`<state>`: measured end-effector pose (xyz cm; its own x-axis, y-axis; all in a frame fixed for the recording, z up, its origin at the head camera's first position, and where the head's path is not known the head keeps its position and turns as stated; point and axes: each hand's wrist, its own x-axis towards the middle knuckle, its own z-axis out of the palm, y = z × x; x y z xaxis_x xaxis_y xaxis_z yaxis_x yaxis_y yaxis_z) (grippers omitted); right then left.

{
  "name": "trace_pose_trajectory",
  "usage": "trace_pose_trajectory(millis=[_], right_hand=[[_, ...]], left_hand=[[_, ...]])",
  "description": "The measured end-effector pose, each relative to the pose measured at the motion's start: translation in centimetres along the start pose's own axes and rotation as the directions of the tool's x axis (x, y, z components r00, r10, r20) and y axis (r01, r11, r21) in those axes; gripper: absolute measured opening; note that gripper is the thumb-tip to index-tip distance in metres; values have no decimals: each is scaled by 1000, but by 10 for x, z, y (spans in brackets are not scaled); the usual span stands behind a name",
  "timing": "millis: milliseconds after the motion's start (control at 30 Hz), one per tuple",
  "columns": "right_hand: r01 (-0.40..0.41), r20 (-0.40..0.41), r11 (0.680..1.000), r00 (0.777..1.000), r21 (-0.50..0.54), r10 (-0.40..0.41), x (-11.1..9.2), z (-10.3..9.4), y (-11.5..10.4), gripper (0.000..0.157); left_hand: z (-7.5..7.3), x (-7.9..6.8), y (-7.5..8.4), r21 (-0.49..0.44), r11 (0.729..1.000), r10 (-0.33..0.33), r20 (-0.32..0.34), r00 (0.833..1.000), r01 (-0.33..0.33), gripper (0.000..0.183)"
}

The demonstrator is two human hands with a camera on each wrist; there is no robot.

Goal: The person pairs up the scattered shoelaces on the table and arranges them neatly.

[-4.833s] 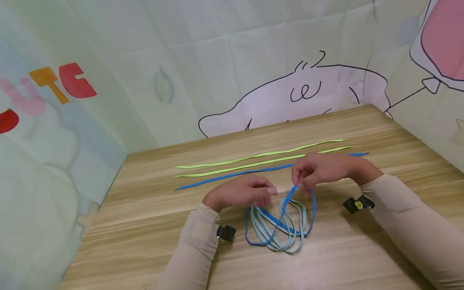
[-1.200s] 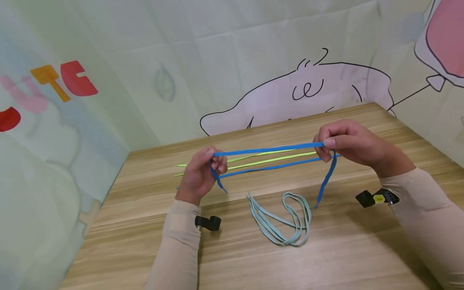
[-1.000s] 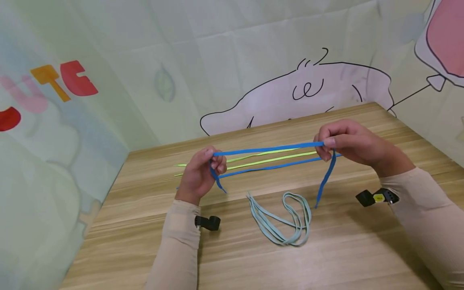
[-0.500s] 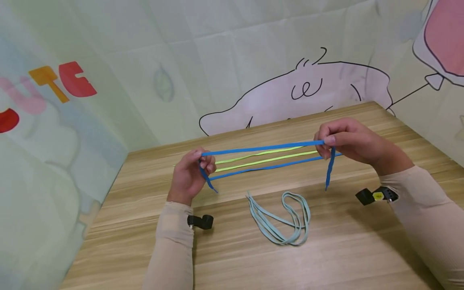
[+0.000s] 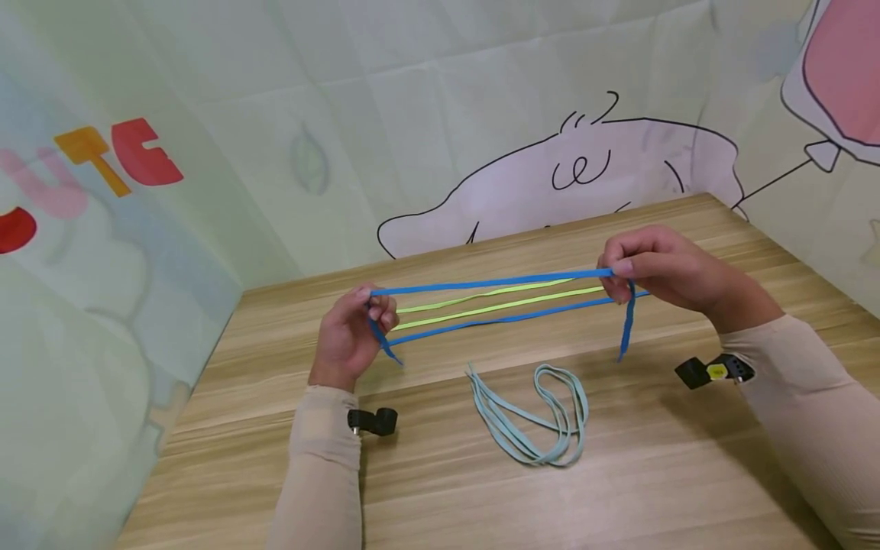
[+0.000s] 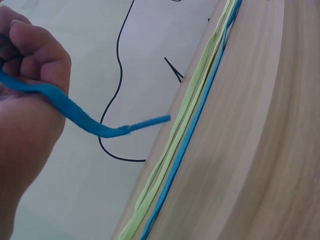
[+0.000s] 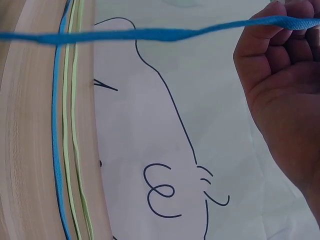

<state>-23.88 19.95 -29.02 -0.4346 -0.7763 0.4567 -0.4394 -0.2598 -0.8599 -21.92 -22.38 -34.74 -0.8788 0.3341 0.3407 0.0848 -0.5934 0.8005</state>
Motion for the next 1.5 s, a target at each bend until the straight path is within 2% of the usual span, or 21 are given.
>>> trace_pose_trajectory(millis=[400, 567, 700, 867, 1100, 1233, 1367, 1500], right_hand=[[-53, -60, 998, 997, -38, 51, -6, -7, 6, 21], [-131, -123, 984, 985, -117, 117, -9, -15, 9, 22], [-191, -166, 971, 972, -146, 166, -11, -18, 10, 25], [-185, -160, 976, 973, -113, 166, -13, -21, 12, 24], [-157, -154, 983, 978, -89, 143, -16, -26, 15, 22], [-249, -212, 957, 953, -146, 215, -18, -29, 18, 21], [-419, -295, 881, 889, -221, 349, -19, -31, 21, 23], [-535, -341, 805, 829, -256, 442, -20, -33, 23, 30]], left_hand=[[-7, -5, 3, 48, 999, 25, -93, 995, -20, 30], [-9, -7, 5, 80, 997, 19, -138, 990, -8, 30], [-12, -8, 7, 110, 994, 10, -144, 989, 6, 28], [-13, -8, 8, 129, 991, -8, -148, 989, 27, 29], [-12, -7, 7, 234, 969, -32, -197, 980, 79, 30], [-13, -8, 8, 287, 948, -65, -245, 967, 137, 30], [-16, -9, 8, 293, 940, -105, -245, 964, 177, 30], [-19, -10, 9, 289, 940, -114, -229, 967, 180, 30]])
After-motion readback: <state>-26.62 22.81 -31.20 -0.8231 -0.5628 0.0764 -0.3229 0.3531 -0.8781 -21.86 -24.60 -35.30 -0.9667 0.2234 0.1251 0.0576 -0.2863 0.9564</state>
